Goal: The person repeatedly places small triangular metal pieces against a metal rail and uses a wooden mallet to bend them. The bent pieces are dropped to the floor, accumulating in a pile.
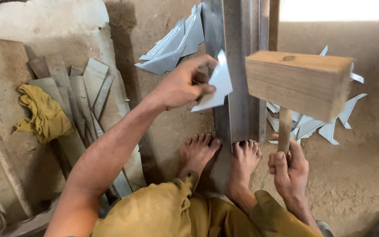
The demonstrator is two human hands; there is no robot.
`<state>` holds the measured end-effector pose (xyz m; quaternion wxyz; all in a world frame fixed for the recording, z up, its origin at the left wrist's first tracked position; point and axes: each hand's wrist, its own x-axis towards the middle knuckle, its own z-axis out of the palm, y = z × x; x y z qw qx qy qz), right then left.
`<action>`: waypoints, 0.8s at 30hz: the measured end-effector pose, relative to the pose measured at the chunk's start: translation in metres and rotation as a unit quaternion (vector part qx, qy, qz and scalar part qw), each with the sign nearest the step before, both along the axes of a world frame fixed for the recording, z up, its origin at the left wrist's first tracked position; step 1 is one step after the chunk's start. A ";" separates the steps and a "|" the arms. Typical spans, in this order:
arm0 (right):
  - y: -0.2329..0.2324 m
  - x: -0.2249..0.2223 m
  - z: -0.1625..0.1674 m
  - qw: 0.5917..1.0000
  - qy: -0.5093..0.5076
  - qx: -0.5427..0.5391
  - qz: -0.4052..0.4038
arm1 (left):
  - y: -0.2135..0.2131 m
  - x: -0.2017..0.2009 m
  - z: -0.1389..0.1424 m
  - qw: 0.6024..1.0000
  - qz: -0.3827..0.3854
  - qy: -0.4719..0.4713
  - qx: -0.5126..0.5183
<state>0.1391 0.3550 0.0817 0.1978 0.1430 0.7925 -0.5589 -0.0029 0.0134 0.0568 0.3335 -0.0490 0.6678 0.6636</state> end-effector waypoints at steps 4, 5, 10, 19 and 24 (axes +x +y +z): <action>0.000 0.005 -0.012 0.996 0.055 0.073 0.009 | 0.013 -0.003 -0.004 0.998 -0.035 0.035 -0.033; -0.001 0.006 -0.018 0.996 0.047 0.078 0.002 | 0.015 -0.005 -0.006 0.999 -0.033 0.038 -0.014; -0.004 0.009 -0.030 0.997 -0.036 -0.028 -0.062 | 0.016 -0.008 -0.017 0.998 -0.027 0.006 -0.050; 0.007 -0.010 0.007 0.979 0.200 -0.021 0.010 | 0.023 -0.008 -0.011 0.998 -0.011 0.016 -0.067; -0.004 -0.022 -0.016 0.963 0.176 0.169 0.112 | 0.026 -0.009 -0.004 0.996 0.026 -0.043 -0.074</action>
